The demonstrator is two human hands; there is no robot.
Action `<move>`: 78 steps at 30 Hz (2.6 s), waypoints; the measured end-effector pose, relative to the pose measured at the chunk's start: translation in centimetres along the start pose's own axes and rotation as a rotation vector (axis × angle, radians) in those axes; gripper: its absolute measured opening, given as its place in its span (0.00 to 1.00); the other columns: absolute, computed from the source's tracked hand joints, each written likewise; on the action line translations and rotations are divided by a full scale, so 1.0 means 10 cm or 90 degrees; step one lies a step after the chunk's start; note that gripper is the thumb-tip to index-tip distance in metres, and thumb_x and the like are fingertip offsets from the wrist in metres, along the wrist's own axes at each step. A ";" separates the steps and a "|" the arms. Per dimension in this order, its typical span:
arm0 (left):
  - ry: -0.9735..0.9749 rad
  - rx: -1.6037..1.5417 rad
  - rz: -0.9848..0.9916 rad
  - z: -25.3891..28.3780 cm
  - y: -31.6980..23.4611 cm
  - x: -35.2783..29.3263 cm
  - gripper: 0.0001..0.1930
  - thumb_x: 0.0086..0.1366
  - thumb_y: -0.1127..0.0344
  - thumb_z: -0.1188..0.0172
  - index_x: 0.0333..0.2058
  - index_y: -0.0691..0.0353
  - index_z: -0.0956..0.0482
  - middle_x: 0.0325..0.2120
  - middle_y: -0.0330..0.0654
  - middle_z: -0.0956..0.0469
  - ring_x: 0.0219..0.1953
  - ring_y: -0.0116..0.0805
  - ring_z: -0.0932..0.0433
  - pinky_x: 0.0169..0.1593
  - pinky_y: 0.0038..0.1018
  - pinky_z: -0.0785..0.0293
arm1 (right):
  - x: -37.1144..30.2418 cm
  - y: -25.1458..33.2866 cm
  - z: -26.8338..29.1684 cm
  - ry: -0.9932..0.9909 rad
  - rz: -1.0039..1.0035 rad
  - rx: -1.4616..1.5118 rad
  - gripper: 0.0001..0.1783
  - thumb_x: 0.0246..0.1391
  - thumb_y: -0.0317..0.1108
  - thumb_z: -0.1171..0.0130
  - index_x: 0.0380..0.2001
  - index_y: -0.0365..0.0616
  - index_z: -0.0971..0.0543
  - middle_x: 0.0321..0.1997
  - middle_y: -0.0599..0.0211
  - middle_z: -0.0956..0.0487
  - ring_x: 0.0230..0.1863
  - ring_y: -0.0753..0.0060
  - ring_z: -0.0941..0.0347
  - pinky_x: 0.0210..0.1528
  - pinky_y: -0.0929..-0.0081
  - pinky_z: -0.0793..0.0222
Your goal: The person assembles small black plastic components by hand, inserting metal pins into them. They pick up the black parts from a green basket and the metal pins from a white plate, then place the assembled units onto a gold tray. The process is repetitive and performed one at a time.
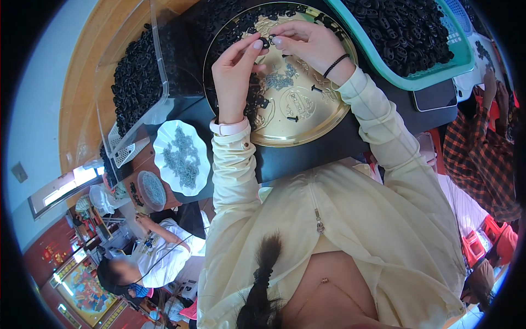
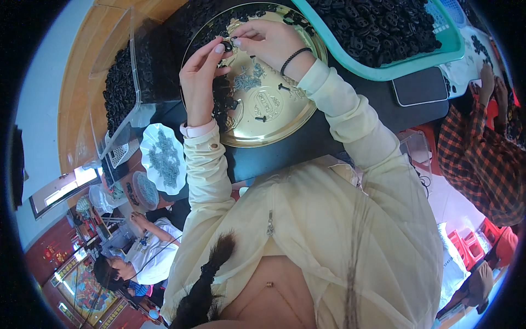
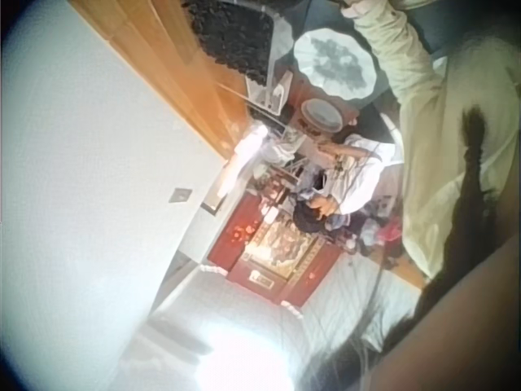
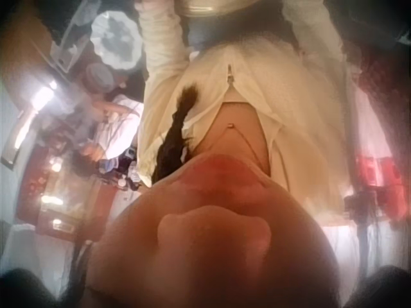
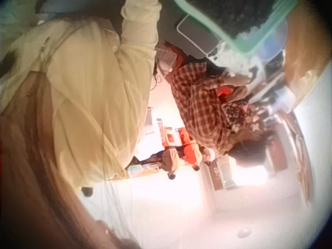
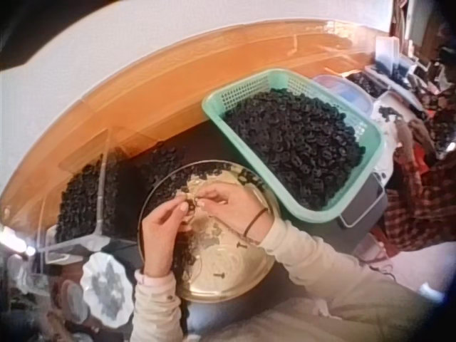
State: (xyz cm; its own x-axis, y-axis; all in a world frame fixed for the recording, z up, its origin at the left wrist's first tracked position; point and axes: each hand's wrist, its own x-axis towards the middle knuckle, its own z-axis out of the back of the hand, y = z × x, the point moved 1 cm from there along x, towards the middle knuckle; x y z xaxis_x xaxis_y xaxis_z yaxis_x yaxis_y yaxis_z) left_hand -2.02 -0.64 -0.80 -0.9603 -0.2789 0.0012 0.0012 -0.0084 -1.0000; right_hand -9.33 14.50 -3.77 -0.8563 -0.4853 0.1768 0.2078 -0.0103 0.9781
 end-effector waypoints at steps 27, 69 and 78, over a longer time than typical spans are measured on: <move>0.003 -0.087 0.037 0.03 0.02 -0.03 0.15 0.61 0.68 0.43 0.47 0.65 0.26 0.38 0.42 0.22 0.40 0.28 0.22 0.34 0.17 0.24 | 0.01 0.01 0.01 0.035 0.049 0.034 0.14 0.53 0.30 0.42 0.44 0.40 0.25 0.41 0.69 0.22 0.42 0.80 0.26 0.44 0.81 0.29; -0.025 -0.061 0.005 -0.07 -0.05 -0.08 0.16 0.60 0.71 0.42 0.48 0.65 0.26 0.35 0.42 0.21 0.34 0.25 0.22 0.30 0.16 0.24 | -0.05 0.08 -0.08 -0.052 0.030 0.103 0.13 0.48 0.32 0.38 0.39 0.42 0.22 0.35 0.65 0.20 0.38 0.76 0.23 0.44 0.81 0.29; -0.028 -0.073 0.006 -0.05 -0.03 -0.08 0.16 0.60 0.71 0.42 0.48 0.65 0.26 0.35 0.42 0.21 0.34 0.24 0.22 0.30 0.16 0.24 | -0.06 0.14 -0.08 -0.033 0.060 0.080 0.16 0.48 0.32 0.38 0.42 0.44 0.23 0.38 0.67 0.21 0.41 0.77 0.25 0.45 0.80 0.30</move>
State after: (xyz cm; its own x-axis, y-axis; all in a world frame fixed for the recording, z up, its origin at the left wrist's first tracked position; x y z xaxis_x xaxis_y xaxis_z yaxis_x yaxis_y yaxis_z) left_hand -1.41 0.06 -0.55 -0.9473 -0.3201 -0.0097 -0.0247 0.1032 -0.9944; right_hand -8.18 14.11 -2.59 -0.8601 -0.4327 0.2702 0.2296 0.1446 0.9625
